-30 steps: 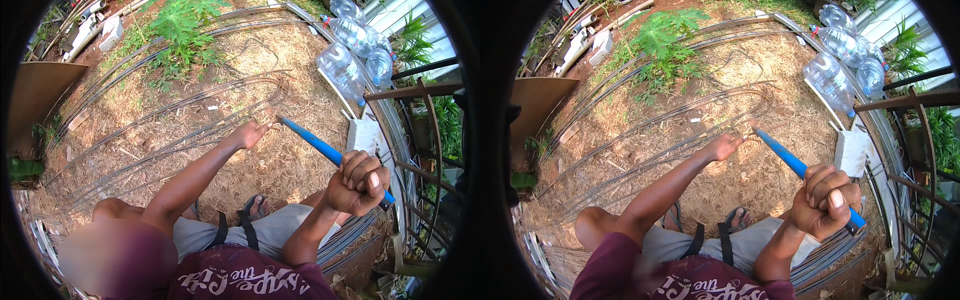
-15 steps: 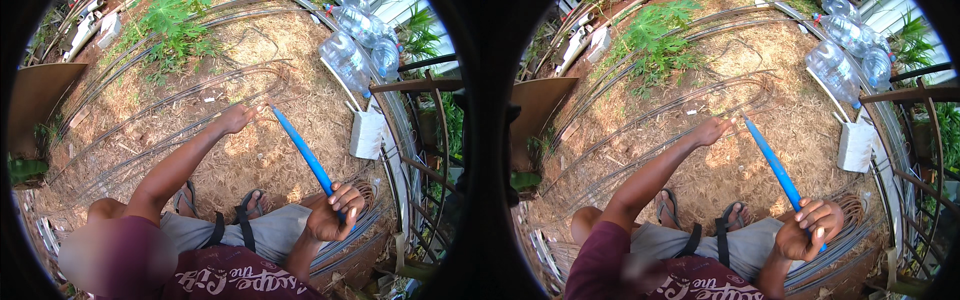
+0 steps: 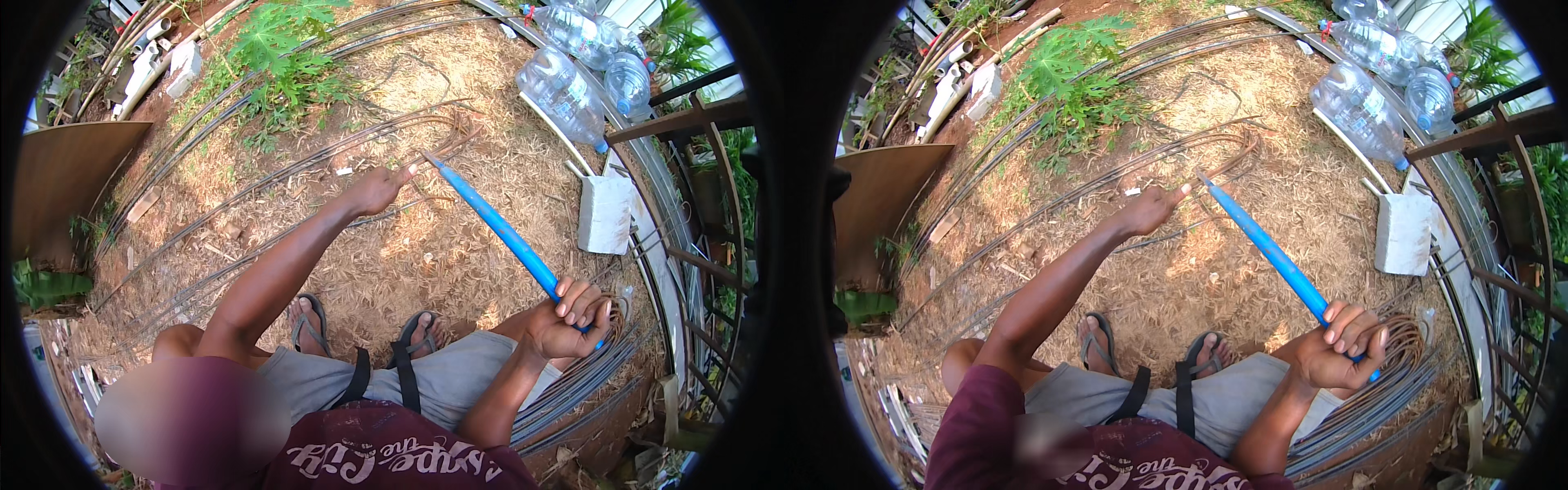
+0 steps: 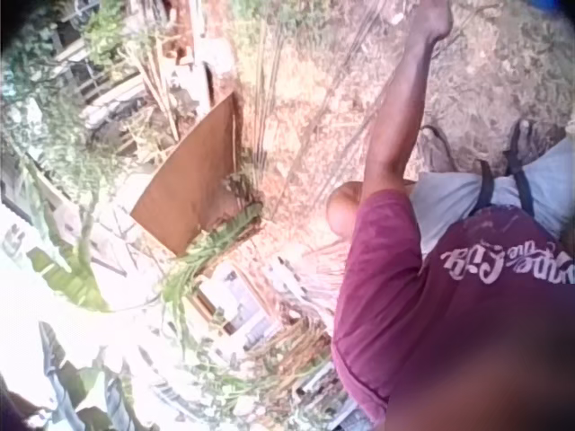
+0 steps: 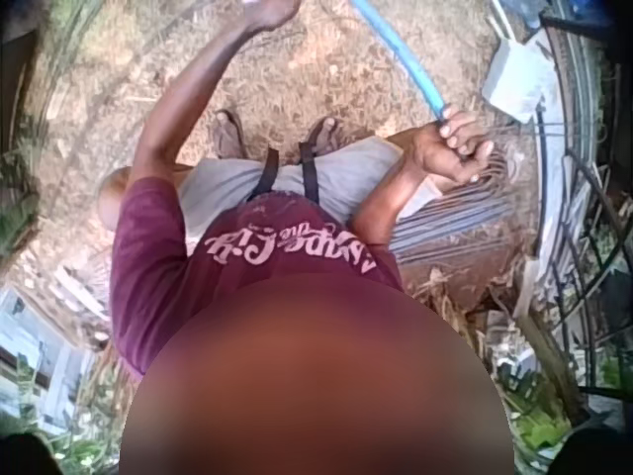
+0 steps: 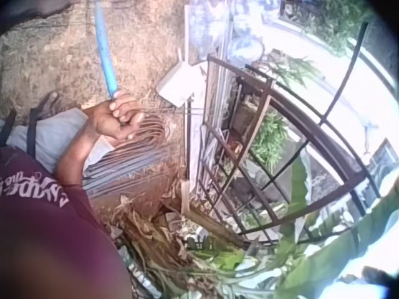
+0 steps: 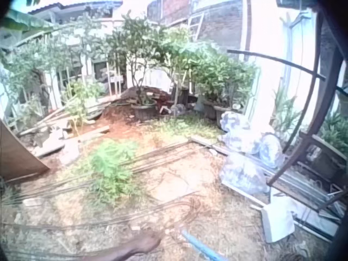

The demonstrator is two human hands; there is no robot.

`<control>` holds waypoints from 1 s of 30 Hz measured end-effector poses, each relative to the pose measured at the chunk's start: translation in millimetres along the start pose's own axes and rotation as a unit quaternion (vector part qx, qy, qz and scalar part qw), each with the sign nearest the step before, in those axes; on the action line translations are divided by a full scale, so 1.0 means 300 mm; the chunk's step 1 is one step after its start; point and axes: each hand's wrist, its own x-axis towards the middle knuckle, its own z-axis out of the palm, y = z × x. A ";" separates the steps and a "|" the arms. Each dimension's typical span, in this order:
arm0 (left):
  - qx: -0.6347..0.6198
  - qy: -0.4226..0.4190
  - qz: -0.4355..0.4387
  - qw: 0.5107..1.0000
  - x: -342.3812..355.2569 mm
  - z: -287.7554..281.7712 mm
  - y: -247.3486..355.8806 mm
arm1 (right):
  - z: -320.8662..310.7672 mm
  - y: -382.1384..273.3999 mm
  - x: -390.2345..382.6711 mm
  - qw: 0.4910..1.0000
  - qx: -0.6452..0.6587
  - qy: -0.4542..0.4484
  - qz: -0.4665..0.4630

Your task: The person uses an angle grinder to cut metal rods on the ground, then switches to a blue crowbar to bend the cut rods into curved shapes. The person handles the rods one at a time, positioning and bending them manually.

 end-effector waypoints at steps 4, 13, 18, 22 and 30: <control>0.016 -0.009 -0.009 1.000 -0.009 0.088 -0.035 | 0.033 -0.029 0.007 0.999 -0.043 -0.005 0.004; 0.089 0.017 0.014 0.996 -0.076 0.547 -0.262 | -0.031 0.107 -0.067 0.971 -0.230 0.060 0.018; 0.098 0.003 0.008 0.995 -0.074 0.611 -0.330 | -0.055 0.199 -0.071 0.959 -0.283 0.034 0.015; 0.097 -0.011 -0.030 0.995 -0.039 0.621 -0.337 | -0.044 0.230 -0.058 0.956 -0.293 -0.021 -0.006; 0.137 -0.026 -0.007 0.990 0.036 0.608 -0.351 | -0.060 0.230 -0.077 0.955 -0.261 -0.137 0.007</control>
